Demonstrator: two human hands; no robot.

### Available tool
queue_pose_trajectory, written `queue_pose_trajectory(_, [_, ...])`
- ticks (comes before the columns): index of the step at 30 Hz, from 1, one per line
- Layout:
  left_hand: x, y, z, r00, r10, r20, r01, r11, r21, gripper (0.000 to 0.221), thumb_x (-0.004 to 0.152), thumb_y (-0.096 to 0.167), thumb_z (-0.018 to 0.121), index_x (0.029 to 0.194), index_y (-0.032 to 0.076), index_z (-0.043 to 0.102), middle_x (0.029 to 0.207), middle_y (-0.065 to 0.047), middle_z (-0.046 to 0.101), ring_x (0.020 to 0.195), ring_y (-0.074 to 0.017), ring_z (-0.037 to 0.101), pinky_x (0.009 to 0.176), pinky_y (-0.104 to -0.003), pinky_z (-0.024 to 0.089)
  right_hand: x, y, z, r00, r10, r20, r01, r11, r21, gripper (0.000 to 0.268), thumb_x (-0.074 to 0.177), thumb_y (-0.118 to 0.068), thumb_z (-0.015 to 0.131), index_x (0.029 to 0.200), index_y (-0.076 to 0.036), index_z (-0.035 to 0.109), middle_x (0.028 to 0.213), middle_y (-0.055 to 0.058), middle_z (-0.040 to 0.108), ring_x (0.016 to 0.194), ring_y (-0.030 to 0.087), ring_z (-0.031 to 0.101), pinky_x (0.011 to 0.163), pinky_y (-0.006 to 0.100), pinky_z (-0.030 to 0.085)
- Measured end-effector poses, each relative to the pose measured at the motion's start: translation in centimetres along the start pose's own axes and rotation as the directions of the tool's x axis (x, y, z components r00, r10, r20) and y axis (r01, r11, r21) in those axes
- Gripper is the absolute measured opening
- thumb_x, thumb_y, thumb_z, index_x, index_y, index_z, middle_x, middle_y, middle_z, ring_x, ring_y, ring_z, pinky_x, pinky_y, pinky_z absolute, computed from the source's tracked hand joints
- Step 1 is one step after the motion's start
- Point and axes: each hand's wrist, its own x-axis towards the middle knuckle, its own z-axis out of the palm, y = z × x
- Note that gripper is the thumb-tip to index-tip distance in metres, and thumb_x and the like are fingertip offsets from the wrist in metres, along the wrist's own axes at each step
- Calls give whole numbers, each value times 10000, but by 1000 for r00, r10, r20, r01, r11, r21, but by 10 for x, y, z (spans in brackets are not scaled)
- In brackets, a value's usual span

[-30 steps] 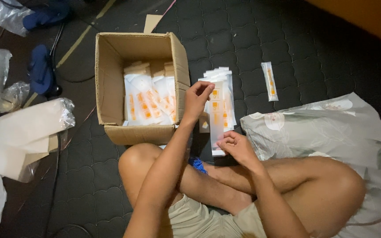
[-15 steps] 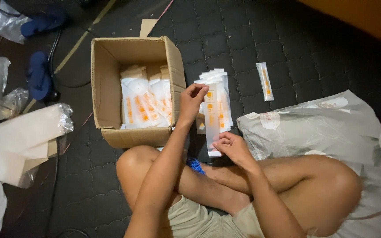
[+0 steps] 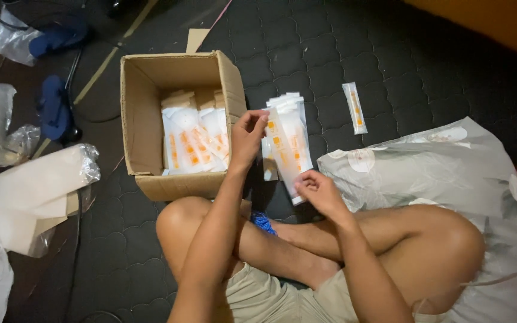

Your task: The person is sitting on the floor and manually folding thin white ribbon strips taken from a cardboard box.

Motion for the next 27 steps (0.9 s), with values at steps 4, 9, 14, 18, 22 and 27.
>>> queue_pose_trajectory(4, [-9,16,-13,1000,1,1,-1,1000,21,167,961,178,715,1083,69,750,850,-111,687,697,-173,634,689,-316,572,-5,-23,-18,994,-14,-108,14,1000,-6,167,880,-149,754,1045,-128,741,829,25,745,653,64,655,575,227,556])
queue_pose_trajectory(9, [-20,2,-39,995,-80,64,75,994,76,153,940,131,698,1058,33,688,828,-141,688,688,-220,703,680,-362,598,-10,-44,-39,943,-36,-331,163,916,366,96,923,-87,711,1013,-70,683,766,109,675,613,189,699,535,231,596])
queue_pose_trajectory(14, [-50,-2,-34,978,-136,159,139,990,-6,121,958,91,635,1054,19,619,771,-163,682,667,-234,706,665,-336,601,-9,-51,-35,901,-17,-433,260,821,508,139,934,-161,752,975,-92,638,749,41,672,593,146,690,523,197,578])
queue_pose_trajectory(18, [-76,-20,-15,961,-166,222,200,970,-141,132,986,93,625,1082,21,571,798,-192,698,708,-253,726,678,-346,620,2,-25,-18,935,-71,-348,281,747,602,199,962,-251,753,880,-81,691,723,100,723,635,176,734,557,239,592])
queue_pose_trajectory(22, [-88,-34,7,951,-198,238,229,967,-112,77,975,71,640,1032,22,625,776,-209,725,671,-260,742,645,-332,616,13,-11,17,938,-76,-338,245,836,491,145,871,-109,835,876,-46,704,704,88,692,537,187,680,463,258,569])
queue_pose_trajectory(27, [-91,-36,6,958,-127,257,166,977,-135,61,935,35,652,978,11,616,716,-202,717,601,-213,715,565,-270,588,16,-18,31,956,-93,-277,217,860,461,168,867,-113,831,893,-18,696,665,79,663,496,148,624,424,267,553])
